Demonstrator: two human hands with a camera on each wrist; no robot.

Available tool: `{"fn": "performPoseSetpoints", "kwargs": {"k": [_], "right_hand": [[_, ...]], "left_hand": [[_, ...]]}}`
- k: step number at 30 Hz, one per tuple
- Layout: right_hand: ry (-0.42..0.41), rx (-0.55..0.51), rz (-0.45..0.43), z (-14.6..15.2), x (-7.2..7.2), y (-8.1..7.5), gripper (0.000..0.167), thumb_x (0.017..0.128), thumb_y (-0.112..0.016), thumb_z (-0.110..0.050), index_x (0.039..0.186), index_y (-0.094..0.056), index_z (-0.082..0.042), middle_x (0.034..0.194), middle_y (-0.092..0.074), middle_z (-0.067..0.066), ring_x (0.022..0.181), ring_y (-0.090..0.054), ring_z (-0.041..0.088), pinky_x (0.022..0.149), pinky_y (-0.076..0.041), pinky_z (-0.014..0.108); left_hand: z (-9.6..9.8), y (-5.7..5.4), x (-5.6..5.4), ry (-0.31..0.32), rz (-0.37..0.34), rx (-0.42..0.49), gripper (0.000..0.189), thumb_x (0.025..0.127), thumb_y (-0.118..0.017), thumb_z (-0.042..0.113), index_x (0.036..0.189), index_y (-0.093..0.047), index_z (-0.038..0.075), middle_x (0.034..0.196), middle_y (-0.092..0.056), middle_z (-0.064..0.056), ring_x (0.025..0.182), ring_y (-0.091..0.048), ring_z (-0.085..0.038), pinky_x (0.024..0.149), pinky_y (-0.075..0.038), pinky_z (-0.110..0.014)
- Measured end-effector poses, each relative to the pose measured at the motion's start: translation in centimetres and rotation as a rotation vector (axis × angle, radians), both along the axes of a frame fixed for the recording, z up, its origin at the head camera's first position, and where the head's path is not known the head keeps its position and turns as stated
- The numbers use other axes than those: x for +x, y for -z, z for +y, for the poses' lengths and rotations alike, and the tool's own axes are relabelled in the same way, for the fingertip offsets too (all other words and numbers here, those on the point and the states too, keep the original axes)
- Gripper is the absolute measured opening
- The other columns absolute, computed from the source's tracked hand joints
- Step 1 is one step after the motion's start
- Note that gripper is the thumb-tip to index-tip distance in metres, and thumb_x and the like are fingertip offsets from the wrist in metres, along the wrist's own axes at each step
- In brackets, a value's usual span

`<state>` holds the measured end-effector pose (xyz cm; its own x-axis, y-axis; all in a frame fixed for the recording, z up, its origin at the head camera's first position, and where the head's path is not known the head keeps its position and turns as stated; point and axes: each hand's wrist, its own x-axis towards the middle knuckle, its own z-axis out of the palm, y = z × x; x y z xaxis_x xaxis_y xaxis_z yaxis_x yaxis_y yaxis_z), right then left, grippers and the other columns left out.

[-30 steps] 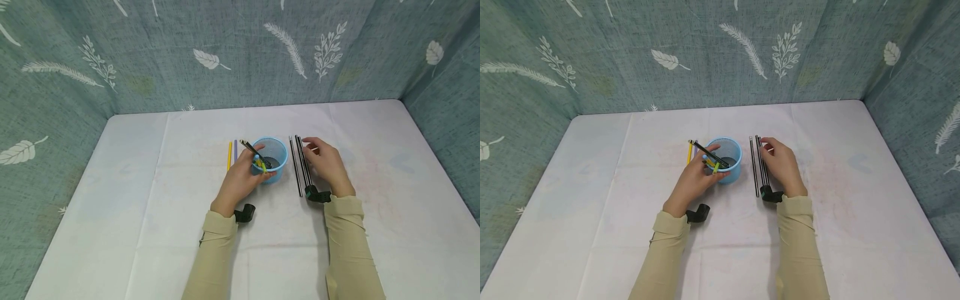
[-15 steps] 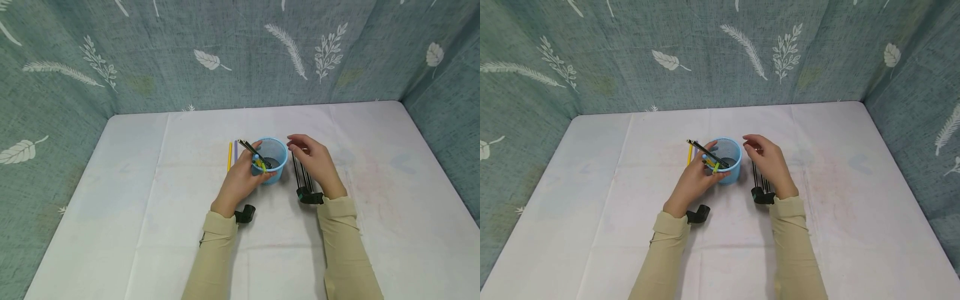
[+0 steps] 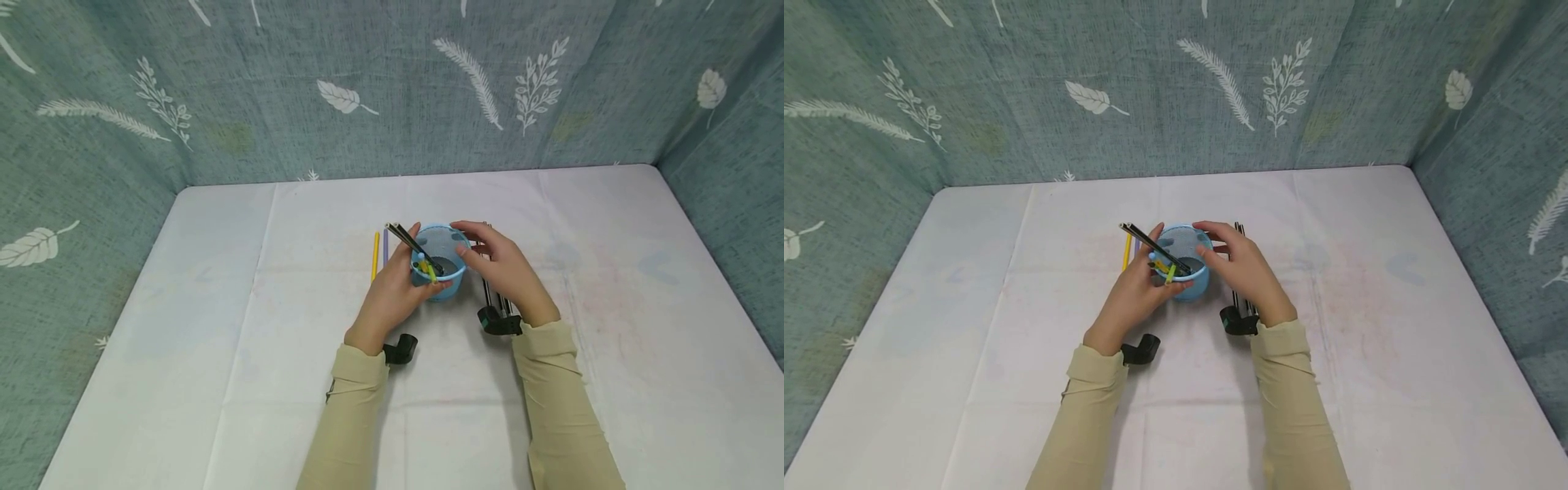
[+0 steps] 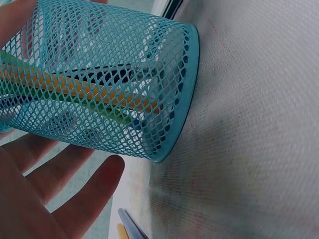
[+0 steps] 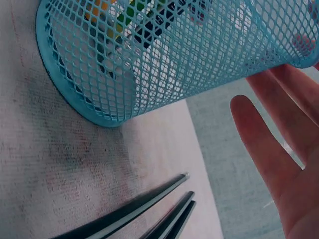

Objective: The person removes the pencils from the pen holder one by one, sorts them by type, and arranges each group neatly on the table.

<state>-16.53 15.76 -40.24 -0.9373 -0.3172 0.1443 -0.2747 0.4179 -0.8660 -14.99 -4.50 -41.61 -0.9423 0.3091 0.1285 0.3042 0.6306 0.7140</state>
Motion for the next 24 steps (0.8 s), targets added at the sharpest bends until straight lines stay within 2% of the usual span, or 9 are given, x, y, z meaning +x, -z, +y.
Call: {"fn": "performPoseSetpoints", "kwargs": {"k": [4,7,10,12,14,20,24], "right_hand": [[-0.085,-0.032,-0.013,-0.4,0.1,-0.6,0.048,0.088,-0.054,-0.035,0.133,-0.04,-0.028,0.135,-0.037,-0.012,0.123,-0.034,0.01,0.096,-0.032,0.038],[-0.161,-0.042,-0.031,-0.9,0.6,-2.0,0.054,0.087,-0.059,-0.025,0.136,-0.037,-0.018,0.141,-0.029,-0.005,0.129,-0.024,0.014,0.099,-0.025,0.046],[-0.194,-0.019,-0.044,-1.4,1.2,-3.2,0.061,0.083,-0.064,-0.019,0.137,-0.036,-0.01,0.145,-0.023,0.002,0.132,-0.016,0.018,0.1,-0.02,0.051],[-0.202,0.001,-0.043,-1.6,1.3,-3.5,0.065,0.081,-0.067,-0.018,0.137,-0.035,-0.009,0.145,-0.021,0.004,0.133,-0.012,0.018,0.1,-0.018,0.052],[-0.2,0.02,-0.048,-1.6,1.1,-3.2,0.069,0.079,-0.069,-0.021,0.138,-0.034,-0.012,0.146,-0.019,0.001,0.133,-0.01,0.016,0.1,-0.019,0.052],[-0.199,0.075,0.001,-1.6,0.2,-1.0,0.077,0.074,-0.072,-0.035,0.139,-0.031,-0.024,0.145,-0.016,-0.009,0.132,-0.012,0.012,0.098,-0.024,0.049],[-0.191,0.077,0.013,-1.9,0.0,-0.4,0.08,0.072,-0.072,-0.038,0.139,-0.029,-0.029,0.144,-0.015,-0.011,0.131,-0.014,0.012,0.097,-0.027,0.049]], "left_hand": [[-0.1,0.1,-0.1,-0.001,0.01,0.013,0.102,0.071,-0.069,0.047,0.144,-0.001,0.024,0.139,-0.034,-0.006,0.122,-0.038,-0.021,0.095,-0.035,-0.04],[-0.1,0.1,-0.1,0.005,0.028,0.024,0.102,0.072,-0.07,0.044,0.144,-0.003,0.02,0.134,-0.041,-0.01,0.119,-0.042,-0.024,0.094,-0.036,-0.04],[-0.2,0.1,-0.1,0.013,0.038,0.02,0.099,0.074,-0.07,0.04,0.144,-0.004,0.018,0.133,-0.042,-0.012,0.117,-0.044,-0.025,0.092,-0.038,-0.041],[-0.2,0.2,-0.1,0.014,0.042,0.012,0.098,0.075,-0.07,0.038,0.144,-0.004,0.018,0.134,-0.04,-0.012,0.116,-0.045,-0.026,0.091,-0.038,-0.042],[-0.2,0.2,-0.1,0.014,0.04,0.007,0.098,0.075,-0.069,0.038,0.144,-0.003,0.018,0.135,-0.039,-0.013,0.116,-0.045,-0.027,0.091,-0.038,-0.043],[-0.3,0.3,-0.1,0.011,0.025,0.009,0.098,0.075,-0.07,0.037,0.144,-0.004,0.016,0.134,-0.039,-0.014,0.116,-0.044,-0.027,0.091,-0.038,-0.043],[-0.4,0.4,0.0,0.008,-0.011,0.008,0.098,0.076,-0.068,0.041,0.144,-0.002,0.015,0.133,-0.041,-0.015,0.114,-0.046,-0.025,0.09,-0.039,-0.042]]}}
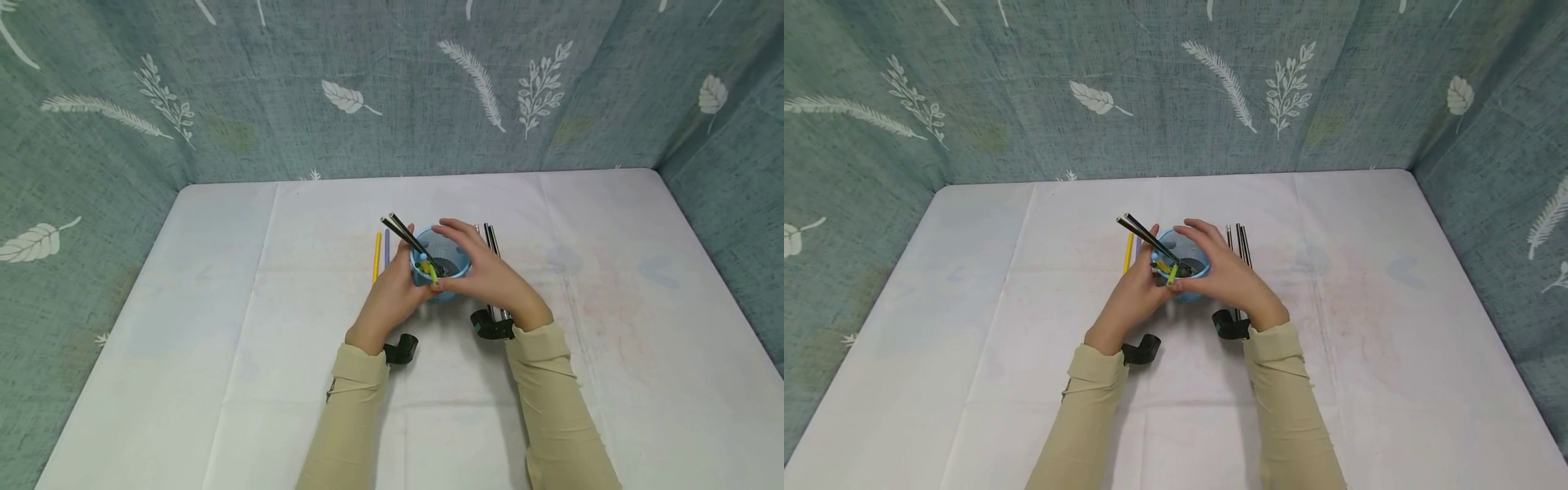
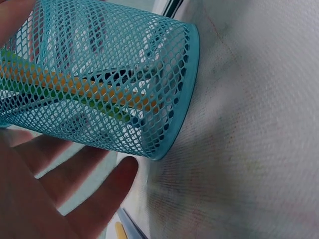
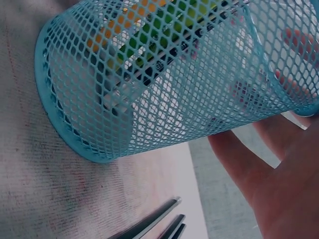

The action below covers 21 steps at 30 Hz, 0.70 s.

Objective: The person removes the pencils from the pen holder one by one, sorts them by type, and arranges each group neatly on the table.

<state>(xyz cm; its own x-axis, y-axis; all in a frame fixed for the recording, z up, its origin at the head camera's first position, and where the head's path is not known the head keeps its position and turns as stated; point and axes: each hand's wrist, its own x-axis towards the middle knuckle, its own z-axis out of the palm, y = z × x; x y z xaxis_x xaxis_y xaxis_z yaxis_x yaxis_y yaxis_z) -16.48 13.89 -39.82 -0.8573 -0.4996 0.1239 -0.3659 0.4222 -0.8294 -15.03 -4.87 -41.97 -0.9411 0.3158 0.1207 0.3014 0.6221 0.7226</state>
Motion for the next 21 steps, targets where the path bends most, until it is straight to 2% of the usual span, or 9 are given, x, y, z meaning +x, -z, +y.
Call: {"fn": "performPoseSetpoints", "kwargs": {"k": [4,8,10,15,17,21], "right_hand": [[0.017,0.008,-0.021,-0.2,0.0,0.0,0.084,0.071,-0.073,-0.037,0.139,-0.024,-0.035,0.144,-0.014,-0.012,0.131,-0.015,0.014,0.097,-0.027,0.05],[0.048,0.033,-0.067,-0.3,0.1,-0.1,0.09,0.069,-0.075,-0.038,0.14,-0.018,-0.037,0.145,-0.012,-0.012,0.131,-0.014,0.016,0.097,-0.025,0.051],[0.069,0.032,-0.098,-0.3,0.1,-0.3,0.094,0.069,-0.076,-0.035,0.141,-0.016,-0.034,0.145,-0.012,-0.009,0.131,-0.014,0.018,0.097,-0.025,0.051],[0.091,0.011,-0.146,-0.8,1.0,-2.2,0.098,0.07,-0.077,-0.023,0.144,-0.013,-0.022,0.146,-0.014,0.0,0.131,-0.018,0.024,0.097,-0.024,0.053],[0.09,0.012,-0.139,-0.8,0.9,-2.0,0.098,0.071,-0.076,-0.025,0.144,-0.011,-0.025,0.146,-0.015,-0.002,0.13,-0.02,0.024,0.096,-0.025,0.053],[0.102,0.014,-0.119,-0.4,0.0,0.0,0.096,0.07,-0.074,-0.038,0.14,-0.008,-0.04,0.144,-0.015,-0.013,0.129,-0.022,0.019,0.094,-0.028,0.054]], "left_hand": [[0.0,0.1,0.0,-0.008,-0.041,-0.002,0.098,0.076,-0.064,0.048,0.144,-0.001,0.017,0.134,-0.04,-0.013,0.114,-0.046,-0.024,0.09,-0.039,-0.042],[-0.1,0.1,0.0,-0.002,-0.051,-0.006,0.098,0.075,-0.064,0.05,0.144,-0.003,0.017,0.134,-0.041,-0.01,0.114,-0.046,-0.022,0.09,-0.039,-0.041],[-0.3,0.1,0.0,0.021,-0.045,-0.004,0.092,0.076,-0.064,0.048,0.144,-0.01,0.017,0.133,-0.042,-0.007,0.113,-0.046,-0.019,0.09,-0.039,-0.039],[-0.7,-0.2,-0.2,0.058,-0.031,-0.031,0.074,0.076,-0.064,0.048,0.136,-0.033,0.016,0.129,-0.043,0.0,0.114,-0.043,-0.014,0.093,-0.037,-0.036],[-0.9,-0.5,-0.1,0.042,-0.053,-0.054,0.072,0.076,-0.063,0.05,0.134,-0.036,0.017,0.131,-0.042,0.001,0.118,-0.041,-0.014,0.094,-0.036,-0.037],[-1.6,-1.1,0.0,-0.002,-0.13,-0.069,0.073,0.077,-0.061,0.051,0.136,-0.036,0.016,0.134,-0.04,0.0,0.119,-0.041,-0.018,0.093,-0.036,-0.039]]}}
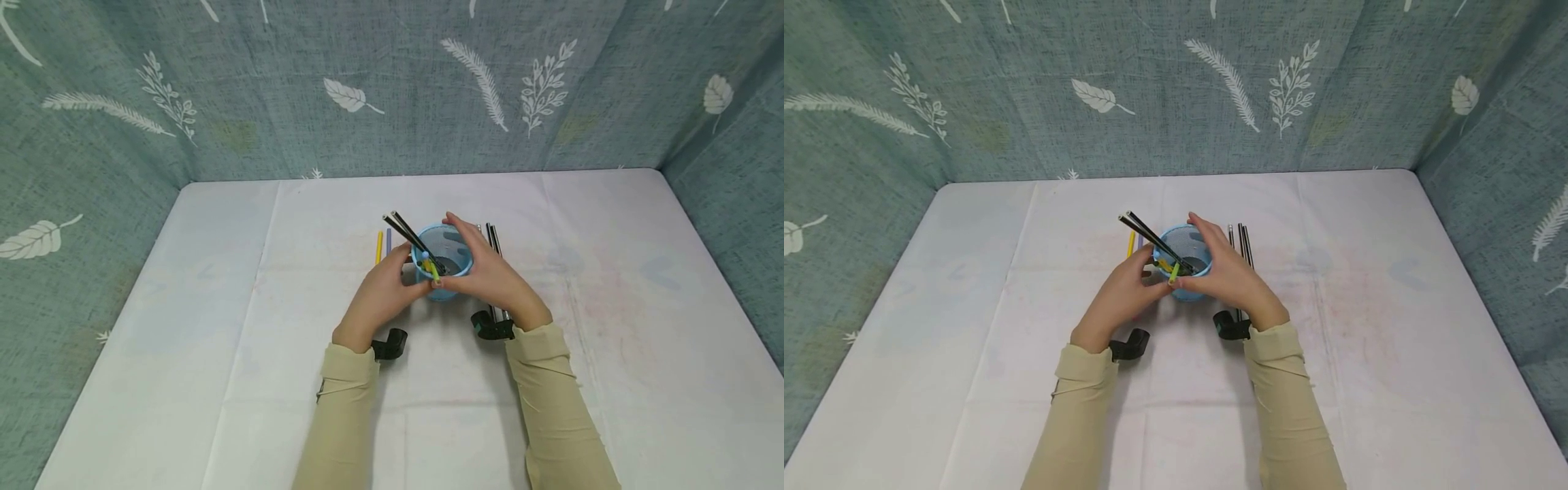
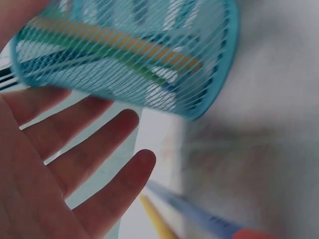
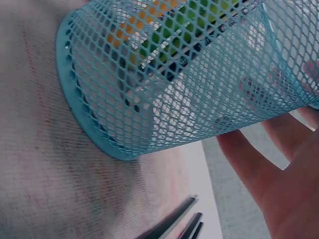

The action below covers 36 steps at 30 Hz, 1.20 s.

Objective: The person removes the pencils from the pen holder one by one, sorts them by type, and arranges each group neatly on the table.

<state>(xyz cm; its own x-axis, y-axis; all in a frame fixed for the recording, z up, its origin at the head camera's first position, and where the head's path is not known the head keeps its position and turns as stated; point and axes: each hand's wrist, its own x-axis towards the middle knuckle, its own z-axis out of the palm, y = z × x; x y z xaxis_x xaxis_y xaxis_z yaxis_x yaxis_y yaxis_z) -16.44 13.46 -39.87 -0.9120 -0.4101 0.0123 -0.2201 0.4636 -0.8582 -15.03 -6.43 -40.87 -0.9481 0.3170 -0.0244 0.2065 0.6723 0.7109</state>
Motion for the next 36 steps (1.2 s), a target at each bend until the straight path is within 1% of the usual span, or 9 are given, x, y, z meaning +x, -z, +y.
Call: {"fn": "performPoseSetpoints", "kwargs": {"k": [3,7,10,14,20,23,29,32,36], "right_hand": [[0.005,-0.015,0.007,0.0,-0.1,0.4,0.094,0.069,-0.072,-0.043,0.138,-0.008,-0.046,0.143,-0.015,-0.015,0.128,-0.024,0.018,0.092,-0.03,0.054],[0.024,-0.038,-0.008,-0.1,-0.1,0.6,0.093,0.068,-0.072,-0.046,0.137,-0.009,-0.048,0.141,-0.016,-0.019,0.127,-0.024,0.015,0.092,-0.03,0.054],[0.045,-0.028,-0.021,-0.2,0.0,0.6,0.092,0.068,-0.072,-0.048,0.136,-0.009,-0.05,0.141,-0.015,-0.021,0.127,-0.022,0.014,0.093,-0.029,0.053],[0.057,-0.012,-0.016,-0.3,0.1,0.6,0.091,0.07,-0.072,-0.043,0.136,-0.01,-0.049,0.141,-0.013,-0.021,0.129,-0.02,0.015,0.093,-0.028,0.055],[0.062,-0.009,-0.011,-0.4,0.0,0.5,0.091,0.071,-0.073,-0.039,0.136,-0.01,-0.049,0.141,-0.014,-0.021,0.129,-0.02,0.015,0.093,-0.028,0.055],[0.064,-0.003,-0.006,-0.4,0.0,0.6,0.09,0.069,-0.072,-0.045,0.135,-0.011,-0.05,0.141,-0.014,-0.021,0.129,-0.02,0.016,0.093,-0.028,0.056],[0.059,0.0,0.002,-0.3,0.0,0.7,0.09,0.067,-0.069,-0.054,0.135,-0.011,-0.05,0.142,-0.012,-0.019,0.13,-0.019,0.019,0.092,-0.028,0.058],[0.054,0.001,0.006,-0.3,0.0,0.7,0.088,0.068,-0.068,-0.055,0.135,-0.011,-0.051,0.143,-0.011,-0.019,0.13,-0.018,0.019,0.091,-0.029,0.058],[0.046,0.002,0.018,-0.2,0.0,0.8,0.087,0.07,-0.067,-0.052,0.137,-0.011,-0.048,0.143,-0.011,-0.017,0.131,-0.017,0.019,0.091,-0.029,0.058]], "left_hand": [[-0.7,-0.4,0.1,-0.013,-0.016,0.002,0.073,0.078,-0.059,0.053,0.136,-0.036,0.016,0.132,-0.043,0.0,0.115,-0.045,-0.019,0.091,-0.038,-0.037],[-1.5,-0.8,0.2,-0.002,0.018,0.033,0.066,0.078,-0.057,0.056,0.13,-0.045,0.019,0.122,-0.05,0.006,0.11,-0.048,-0.014,0.089,-0.039,-0.033],[-2.0,-1.1,0.3,0.0,0.055,0.069,0.055,0.079,-0.057,0.054,0.121,-0.053,0.019,0.114,-0.054,0.009,0.105,-0.05,-0.011,0.087,-0.04,-0.032],[-2.2,-1.4,0.4,0.005,0.096,0.089,0.042,0.08,-0.056,0.052,0.108,-0.059,0.02,0.104,-0.057,0.013,0.099,-0.052,-0.008,0.086,-0.041,-0.032],[-2.2,-1.9,0.6,0.014,0.131,0.091,0.035,0.08,-0.056,0.053,0.096,-0.06,0.022,0.096,-0.058,0.013,0.092,-0.053,-0.004,0.084,-0.041,-0.033],[-2.1,-2.2,0.7,0.018,0.156,0.104,0.035,0.079,-0.058,0.051,0.097,-0.059,0.021,0.095,-0.059,0.01,0.09,-0.053,-0.004,0.083,-0.042,-0.033],[-1.8,-2.6,0.9,0.049,0.207,0.14,0.041,0.08,-0.06,0.047,0.111,-0.056,0.021,0.093,-0.058,0.004,0.086,-0.054,-0.005,0.081,-0.044,-0.033],[-1.6,-2.6,1.0,0.067,0.218,0.149,0.043,0.08,-0.06,0.046,0.114,-0.055,0.02,0.091,-0.058,0.005,0.082,-0.054,-0.005,0.075,-0.046,-0.034],[-1.4,-2.6,1.0,0.076,0.219,0.13,0.044,0.08,-0.058,0.049,0.113,-0.057,0.021,0.089,-0.056,0.01,0.078,-0.053,-0.003,0.068,-0.046,-0.031]]}}
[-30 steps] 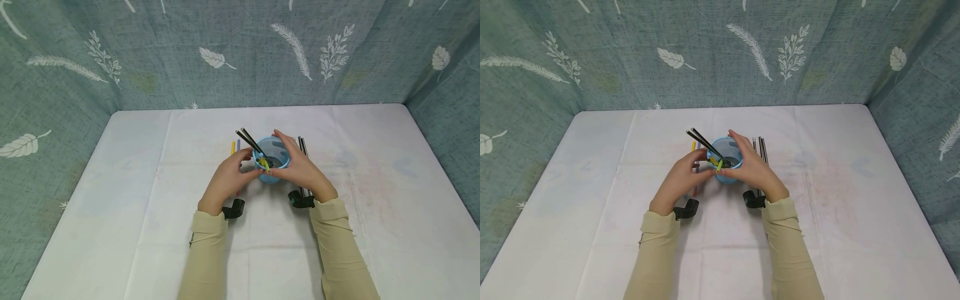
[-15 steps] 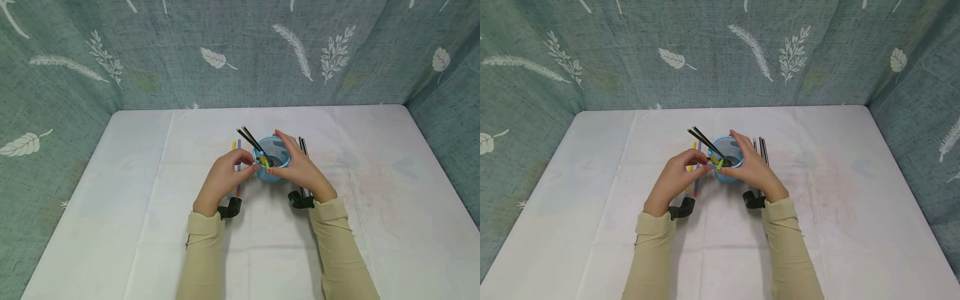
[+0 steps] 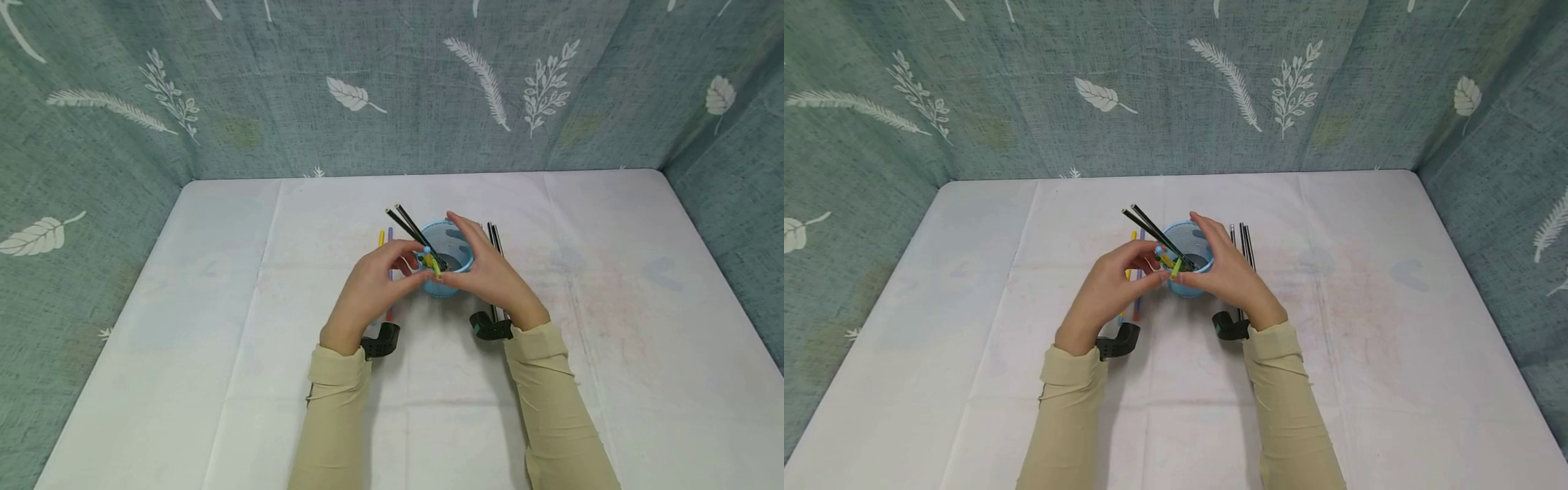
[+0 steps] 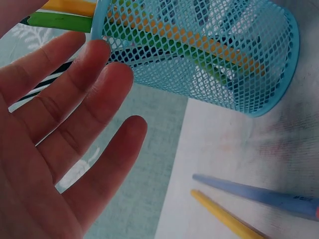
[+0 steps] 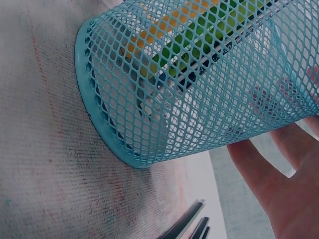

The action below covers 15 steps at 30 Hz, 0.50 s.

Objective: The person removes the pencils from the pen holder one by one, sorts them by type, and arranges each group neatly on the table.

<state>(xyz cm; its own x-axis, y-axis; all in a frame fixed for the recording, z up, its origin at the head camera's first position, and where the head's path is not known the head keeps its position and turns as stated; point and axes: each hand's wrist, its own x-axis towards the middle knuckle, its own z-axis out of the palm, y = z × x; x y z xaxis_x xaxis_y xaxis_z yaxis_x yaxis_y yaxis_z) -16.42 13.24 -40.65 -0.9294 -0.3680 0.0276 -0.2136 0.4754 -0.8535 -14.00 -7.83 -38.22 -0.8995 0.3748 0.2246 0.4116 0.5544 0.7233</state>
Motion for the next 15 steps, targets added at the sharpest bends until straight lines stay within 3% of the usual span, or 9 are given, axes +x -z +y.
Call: {"fn": "performPoseSetpoints", "kwargs": {"k": [7,15], "right_hand": [[-0.015,0.01,-0.002,-0.1,0.1,-0.5,0.085,0.076,-0.068,-0.037,0.139,-0.012,-0.041,0.145,-0.01,-0.01,0.132,-0.015,0.021,0.092,-0.028,0.057],[-0.034,-0.015,-0.027,-0.7,1.6,-3.5,0.082,0.079,-0.066,-0.02,0.143,-0.016,-0.021,0.146,-0.011,0.003,0.132,-0.014,0.027,0.094,-0.025,0.058]], "left_hand": [[0.2,0.0,0.0,0.009,0.017,-0.038,0.037,0.081,-0.058,0.046,0.109,-0.06,0.022,0.085,-0.053,0.011,0.075,-0.051,-0.001,0.064,-0.042,-0.025],[0.5,0.2,-0.1,-0.016,0.069,-0.11,0.022,0.085,-0.06,0.031,0.105,-0.065,0.022,0.082,-0.053,0.013,0.071,-0.048,-0.001,0.061,-0.041,-0.022]]}}
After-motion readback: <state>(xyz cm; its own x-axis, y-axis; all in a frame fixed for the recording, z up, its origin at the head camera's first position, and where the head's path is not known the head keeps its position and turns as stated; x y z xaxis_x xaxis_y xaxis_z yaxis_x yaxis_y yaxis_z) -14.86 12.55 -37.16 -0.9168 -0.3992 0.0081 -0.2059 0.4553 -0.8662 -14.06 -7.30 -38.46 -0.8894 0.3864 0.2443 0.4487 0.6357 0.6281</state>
